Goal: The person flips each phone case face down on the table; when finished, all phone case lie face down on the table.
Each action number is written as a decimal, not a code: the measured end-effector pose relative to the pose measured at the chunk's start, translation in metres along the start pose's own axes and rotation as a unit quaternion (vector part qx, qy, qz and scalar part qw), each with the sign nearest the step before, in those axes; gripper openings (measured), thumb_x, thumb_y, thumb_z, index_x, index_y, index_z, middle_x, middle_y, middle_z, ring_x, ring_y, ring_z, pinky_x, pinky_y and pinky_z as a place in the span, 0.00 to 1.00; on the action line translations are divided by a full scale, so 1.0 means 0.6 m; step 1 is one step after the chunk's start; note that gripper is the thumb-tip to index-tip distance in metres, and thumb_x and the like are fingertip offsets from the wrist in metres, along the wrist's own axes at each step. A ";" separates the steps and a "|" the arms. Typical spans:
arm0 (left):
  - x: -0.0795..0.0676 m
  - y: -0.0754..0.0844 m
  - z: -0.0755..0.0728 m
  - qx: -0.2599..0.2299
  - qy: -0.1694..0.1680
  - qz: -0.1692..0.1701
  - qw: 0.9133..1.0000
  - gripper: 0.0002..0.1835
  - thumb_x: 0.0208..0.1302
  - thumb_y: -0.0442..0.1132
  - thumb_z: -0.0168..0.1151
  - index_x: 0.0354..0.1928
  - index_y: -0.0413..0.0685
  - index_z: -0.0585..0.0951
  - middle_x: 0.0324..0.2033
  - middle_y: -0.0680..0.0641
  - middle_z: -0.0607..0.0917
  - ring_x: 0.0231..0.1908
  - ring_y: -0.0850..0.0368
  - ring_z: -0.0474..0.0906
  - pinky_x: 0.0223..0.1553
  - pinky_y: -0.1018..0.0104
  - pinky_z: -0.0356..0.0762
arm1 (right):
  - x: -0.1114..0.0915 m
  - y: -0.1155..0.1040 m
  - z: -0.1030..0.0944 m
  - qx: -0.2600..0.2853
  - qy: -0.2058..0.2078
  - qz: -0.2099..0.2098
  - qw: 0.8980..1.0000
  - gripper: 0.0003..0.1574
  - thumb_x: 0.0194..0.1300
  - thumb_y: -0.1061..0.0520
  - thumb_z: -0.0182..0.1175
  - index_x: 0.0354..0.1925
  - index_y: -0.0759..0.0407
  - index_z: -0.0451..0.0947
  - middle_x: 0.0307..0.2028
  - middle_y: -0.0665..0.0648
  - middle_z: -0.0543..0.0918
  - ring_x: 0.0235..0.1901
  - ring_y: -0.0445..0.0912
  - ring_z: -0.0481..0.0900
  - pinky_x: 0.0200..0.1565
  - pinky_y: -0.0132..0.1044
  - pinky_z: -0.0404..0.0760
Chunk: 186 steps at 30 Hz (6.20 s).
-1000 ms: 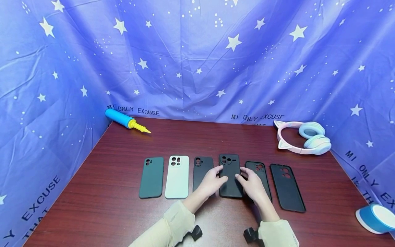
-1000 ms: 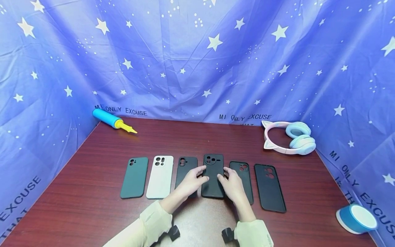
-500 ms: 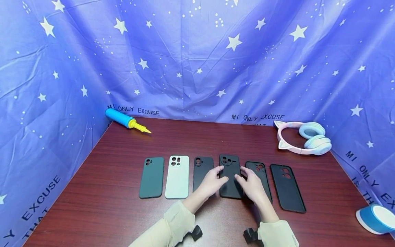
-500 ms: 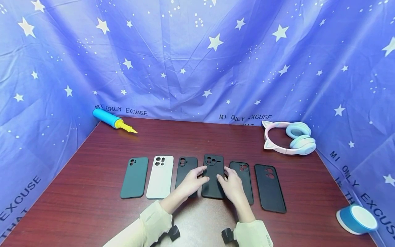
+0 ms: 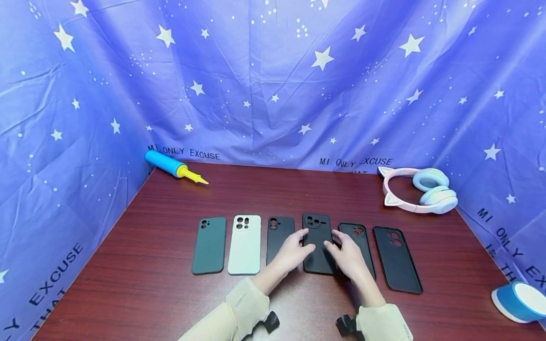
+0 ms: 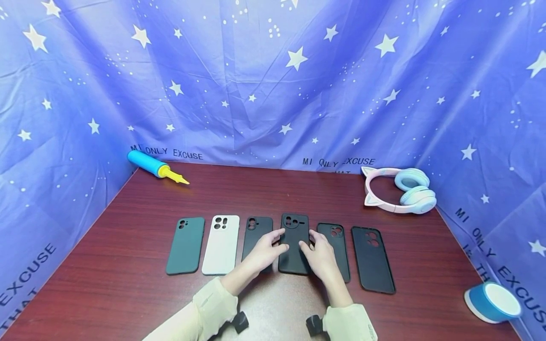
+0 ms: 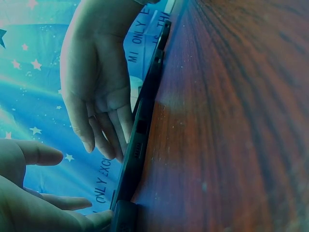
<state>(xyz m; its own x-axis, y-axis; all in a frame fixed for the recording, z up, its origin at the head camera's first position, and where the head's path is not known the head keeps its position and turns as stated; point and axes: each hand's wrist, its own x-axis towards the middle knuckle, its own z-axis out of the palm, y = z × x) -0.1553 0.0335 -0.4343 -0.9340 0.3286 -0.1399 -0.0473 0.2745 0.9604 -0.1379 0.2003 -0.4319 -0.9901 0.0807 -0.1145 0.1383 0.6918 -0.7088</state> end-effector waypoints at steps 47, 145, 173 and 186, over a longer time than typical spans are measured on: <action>0.040 0.053 0.113 0.075 0.029 -0.006 0.997 0.34 0.61 0.43 0.58 0.70 0.41 0.66 0.67 0.40 0.70 0.68 0.47 0.66 0.68 0.54 0.67 | 0.002 0.060 -0.105 -0.028 -0.009 0.016 0.999 0.39 0.73 0.45 0.51 0.69 0.70 0.59 0.64 0.73 0.70 0.66 0.65 0.66 0.65 0.60 0.65; 0.039 0.042 0.136 -0.191 0.029 0.003 0.981 0.29 0.57 0.32 0.56 0.64 0.36 0.71 0.59 0.35 0.77 0.59 0.43 0.76 0.60 0.52 0.75 | 0.002 0.074 -0.108 -0.016 -0.021 0.036 0.999 0.39 0.73 0.43 0.49 0.68 0.71 0.61 0.62 0.73 0.72 0.52 0.58 0.82 0.55 0.51 0.79; 0.040 0.036 0.140 -0.223 -0.033 0.019 0.974 0.28 0.57 0.26 0.50 0.63 0.30 0.71 0.59 0.36 0.78 0.56 0.54 0.78 0.54 0.63 0.81 | 0.002 0.061 -0.105 -0.001 -0.043 0.052 0.998 0.49 0.70 0.33 0.47 0.70 0.70 0.58 0.66 0.75 0.66 0.64 0.65 0.67 0.64 0.60 0.68; 0.039 0.035 0.143 -0.233 -0.047 0.019 0.971 0.27 0.59 0.27 0.49 0.63 0.31 0.71 0.60 0.37 0.77 0.60 0.49 0.76 0.57 0.60 0.79 | 0.003 0.061 -0.103 0.071 -0.050 0.058 0.995 0.45 0.72 0.38 0.49 0.69 0.72 0.58 0.62 0.74 0.70 0.53 0.51 0.78 0.53 0.41 0.79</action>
<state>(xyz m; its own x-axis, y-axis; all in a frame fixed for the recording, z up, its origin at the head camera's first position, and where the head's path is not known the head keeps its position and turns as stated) -0.1481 0.1245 -0.4378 -0.9032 0.4169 -0.1022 -0.1887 -0.1719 0.9669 -0.1360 0.2701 -0.4151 -0.9612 0.0780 -0.2647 0.2604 0.5735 -0.7767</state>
